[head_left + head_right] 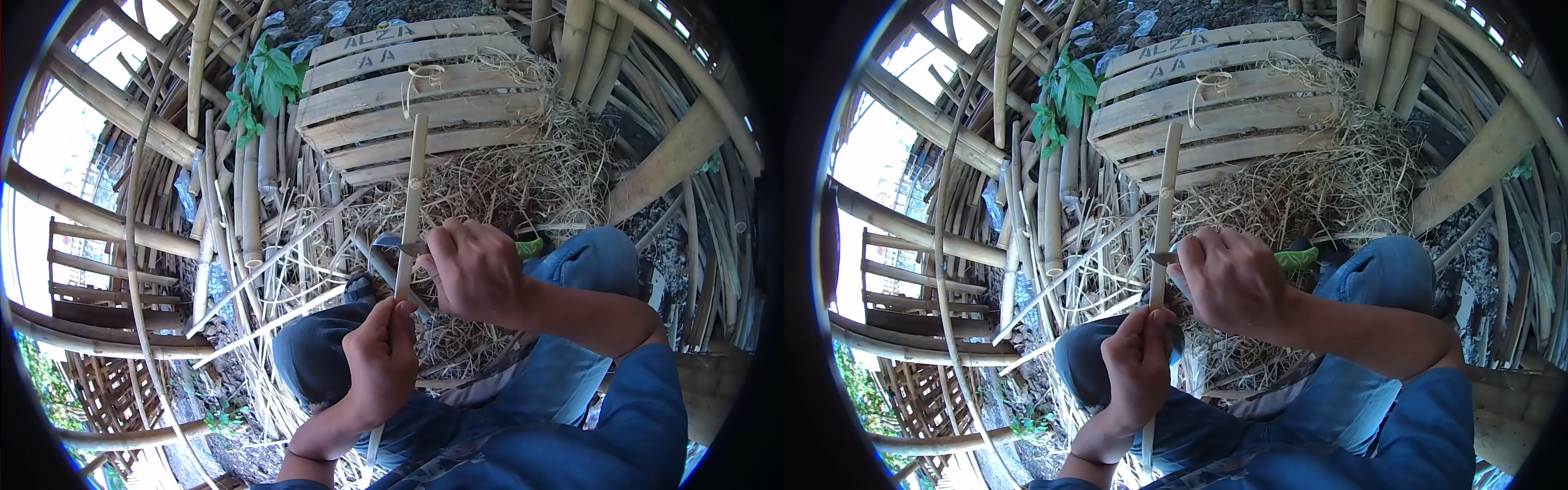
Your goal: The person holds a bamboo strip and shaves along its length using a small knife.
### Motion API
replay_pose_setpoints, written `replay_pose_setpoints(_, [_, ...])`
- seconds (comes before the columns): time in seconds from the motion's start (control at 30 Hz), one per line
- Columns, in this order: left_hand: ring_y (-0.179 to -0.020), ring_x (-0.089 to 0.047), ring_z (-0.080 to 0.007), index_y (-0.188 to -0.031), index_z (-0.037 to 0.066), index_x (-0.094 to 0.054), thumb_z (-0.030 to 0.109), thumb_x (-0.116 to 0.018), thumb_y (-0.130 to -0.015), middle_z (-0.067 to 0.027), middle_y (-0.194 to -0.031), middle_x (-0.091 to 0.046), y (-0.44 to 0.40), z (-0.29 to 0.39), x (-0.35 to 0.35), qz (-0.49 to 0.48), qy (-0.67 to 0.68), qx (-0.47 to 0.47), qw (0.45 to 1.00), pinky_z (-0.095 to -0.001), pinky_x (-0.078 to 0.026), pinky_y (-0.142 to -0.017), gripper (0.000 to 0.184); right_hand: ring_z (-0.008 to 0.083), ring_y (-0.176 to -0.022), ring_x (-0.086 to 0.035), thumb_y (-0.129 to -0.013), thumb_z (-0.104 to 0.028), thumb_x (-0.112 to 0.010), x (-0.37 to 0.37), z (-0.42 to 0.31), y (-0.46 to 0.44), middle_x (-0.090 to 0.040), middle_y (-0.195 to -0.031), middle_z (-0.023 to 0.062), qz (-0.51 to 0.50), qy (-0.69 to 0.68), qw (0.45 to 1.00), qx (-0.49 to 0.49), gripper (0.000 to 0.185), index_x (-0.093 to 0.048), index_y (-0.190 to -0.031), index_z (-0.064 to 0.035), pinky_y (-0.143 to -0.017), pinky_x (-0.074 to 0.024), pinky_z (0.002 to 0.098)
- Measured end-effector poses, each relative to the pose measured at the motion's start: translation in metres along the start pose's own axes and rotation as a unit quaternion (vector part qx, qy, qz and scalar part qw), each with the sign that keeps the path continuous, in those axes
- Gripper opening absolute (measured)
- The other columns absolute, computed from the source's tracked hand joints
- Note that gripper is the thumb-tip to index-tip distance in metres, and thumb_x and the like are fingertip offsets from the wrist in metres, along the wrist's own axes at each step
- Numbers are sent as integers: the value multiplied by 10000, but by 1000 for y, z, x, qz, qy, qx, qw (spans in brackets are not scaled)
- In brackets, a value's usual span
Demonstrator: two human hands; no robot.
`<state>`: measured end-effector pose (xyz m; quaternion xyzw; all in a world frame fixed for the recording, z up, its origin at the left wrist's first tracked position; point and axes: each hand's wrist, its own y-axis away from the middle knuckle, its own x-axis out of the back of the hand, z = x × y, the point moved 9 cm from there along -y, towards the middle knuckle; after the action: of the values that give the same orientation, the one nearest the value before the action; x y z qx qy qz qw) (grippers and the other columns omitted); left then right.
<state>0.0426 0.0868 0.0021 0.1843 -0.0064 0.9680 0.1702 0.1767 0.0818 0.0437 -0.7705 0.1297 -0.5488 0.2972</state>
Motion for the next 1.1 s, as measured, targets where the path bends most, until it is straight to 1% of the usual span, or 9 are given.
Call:
replay_pose_setpoints(0.23, [-511, -383, -39, -861, -36, -575, 70, -538, -966, -21, -556, -469, -1, 5, 1, 11, -23, -27, 999, -237, -332, -442, 154, 208, -527, -541, -845, -235, -621, 0, -1, 1, -517, -663, 85, -4, 9, 1000, -2, 231, -531, -797, -27, -455, -428, 345])
replay_pose_setpoints(0.3, [-507, -380, -41, -860, -33, -574, 68, -539, -965, -23, -553, -466, -1, 7, 1, 15, -31, -34, 999, -240, -331, -440, 150, 262, -545, -520, -803, -166, -621, -1, 2, -2, -469, -666, 103, -3, 19, 1000, -16, 191, -502, -786, -18, -480, -419, 379])
replay_pose_setpoints(0.47, [-498, -374, -50, -853, -26, -568, 63, -543, -962, -33, -548, -461, -1, 4, -1, 11, -24, -16, 1000, -249, -328, -434, 143, 251, -543, -511, -798, -164, -625, -3, 15, -6, -465, -665, 97, 11, 37, 999, -25, 185, -504, -783, -24, -481, -420, 374])
replay_pose_setpoints(0.53, [-488, -375, -60, -849, -27, -565, 60, -547, -958, -44, -546, -459, 0, 7, 0, 20, -44, -58, 997, -256, -330, -431, 140, 249, -543, -510, -797, -163, -625, -1, 15, -6, -465, -665, 97, 23, 38, 999, -23, 183, -506, -784, -25, -480, -420, 374])
replay_pose_setpoints(0.63, [-477, -378, -73, -841, -25, -561, 60, -550, -956, -59, -545, -461, 0, 9, 2, 22, -59, -58, 996, -260, -330, -430, 144, 247, -549, -517, -793, -154, -628, -3, 15, -7, -475, -671, 99, 6, 51, 998, -22, 178, -507, -786, -24, -485, -427, 374])
replay_pose_setpoints(0.67, [-477, -378, -73, -841, -25, -561, 60, -550, -956, -59, -545, -461, 1, 10, 1, 23, -58, -58, 996, -260, -330, -430, 144, 250, -555, -523, -796, -149, -629, -3, 19, -8, -481, -673, 103, 9, 51, 998, -36, 174, -508, -787, -25, -490, -433, 375])
replay_pose_setpoints(0.73, [-544, -418, -25, -893, -48, -599, 51, -502, -981, 14, -601, -490, 3, 10, -3, -1, -72, -47, 996, -200, -331, -480, 164, 252, -561, -530, -799, -144, -629, -3, 26, -10, -488, -676, 106, 12, 52, 997, -52, 170, -508, -788, -25, -496, -439, 377])
replay_pose_setpoints(0.8, [-547, -418, -25, -896, -52, -598, 48, -499, -982, 13, -606, -493, 4, 9, -3, -6, -69, -52, 996, -199, -331, -483, 164, 213, -533, -553, -864, -249, -615, 1, 34, -13, -524, -655, 87, 21, 92, 995, -39, 239, -520, -788, -43, -462, -456, 347])
replay_pose_setpoints(1.1, [-547, -419, -22, -905, -62, -596, 46, -500, -981, 12, -611, -496, 7, 11, -6, -15, -67, -60, 996, -201, -332, -480, 162, 209, -544, -587, -911, -241, -568, 4, 44, -17, -563, -670, 106, 25, 117, 992, -48, 238, -544, -814, -25, -466, -485, 348])
